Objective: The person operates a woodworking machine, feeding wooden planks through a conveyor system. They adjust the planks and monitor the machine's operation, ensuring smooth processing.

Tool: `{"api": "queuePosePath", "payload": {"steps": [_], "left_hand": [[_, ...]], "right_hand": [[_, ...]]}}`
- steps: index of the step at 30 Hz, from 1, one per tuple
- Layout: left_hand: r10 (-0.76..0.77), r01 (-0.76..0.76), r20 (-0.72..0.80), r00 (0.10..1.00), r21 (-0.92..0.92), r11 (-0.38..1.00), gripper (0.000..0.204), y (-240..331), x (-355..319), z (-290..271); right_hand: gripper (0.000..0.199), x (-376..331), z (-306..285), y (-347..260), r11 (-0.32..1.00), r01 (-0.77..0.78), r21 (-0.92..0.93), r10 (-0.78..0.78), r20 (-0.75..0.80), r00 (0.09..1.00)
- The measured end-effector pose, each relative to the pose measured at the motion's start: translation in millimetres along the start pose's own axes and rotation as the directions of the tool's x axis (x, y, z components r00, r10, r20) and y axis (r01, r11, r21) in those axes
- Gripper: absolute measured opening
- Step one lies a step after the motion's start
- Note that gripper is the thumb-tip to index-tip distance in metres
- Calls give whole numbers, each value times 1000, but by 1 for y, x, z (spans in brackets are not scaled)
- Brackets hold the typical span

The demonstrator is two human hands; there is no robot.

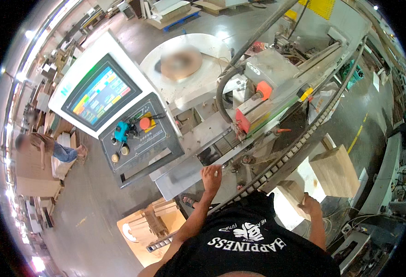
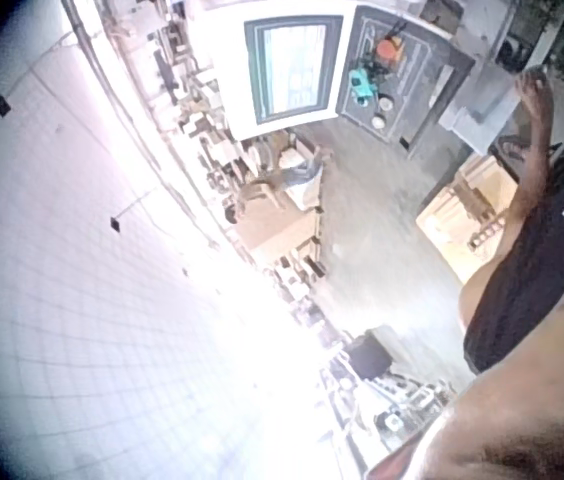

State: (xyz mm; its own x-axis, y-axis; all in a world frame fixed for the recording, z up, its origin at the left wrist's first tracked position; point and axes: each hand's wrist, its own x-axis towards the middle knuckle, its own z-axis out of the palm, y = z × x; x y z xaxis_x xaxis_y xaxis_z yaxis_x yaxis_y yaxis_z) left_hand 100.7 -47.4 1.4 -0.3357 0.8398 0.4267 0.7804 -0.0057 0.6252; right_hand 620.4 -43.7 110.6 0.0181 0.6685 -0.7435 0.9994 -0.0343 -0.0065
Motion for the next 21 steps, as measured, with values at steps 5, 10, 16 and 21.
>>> {"api": "queuePosePath", "payload": {"steps": [5,10,16,21], "left_hand": [[20,-15,52,998,-83,996,13,36,-26,-16],[201,-178,93,975,-210,961,35,76,-23,-27],[419,-378,274,866,-190,906,82,113,15,-53],[229,-236,393,891,-30,971,83,55,4,-54]], "right_hand": [[72,0,-25,-7,999,-15,-44,18,64,998],[56,-17,-88,-92,958,264,-114,-285,-237,929],[59,23,-94,-244,741,643,-192,-671,-175,721],[65,43,-90,-337,593,762,-259,-796,-44,604]]}}
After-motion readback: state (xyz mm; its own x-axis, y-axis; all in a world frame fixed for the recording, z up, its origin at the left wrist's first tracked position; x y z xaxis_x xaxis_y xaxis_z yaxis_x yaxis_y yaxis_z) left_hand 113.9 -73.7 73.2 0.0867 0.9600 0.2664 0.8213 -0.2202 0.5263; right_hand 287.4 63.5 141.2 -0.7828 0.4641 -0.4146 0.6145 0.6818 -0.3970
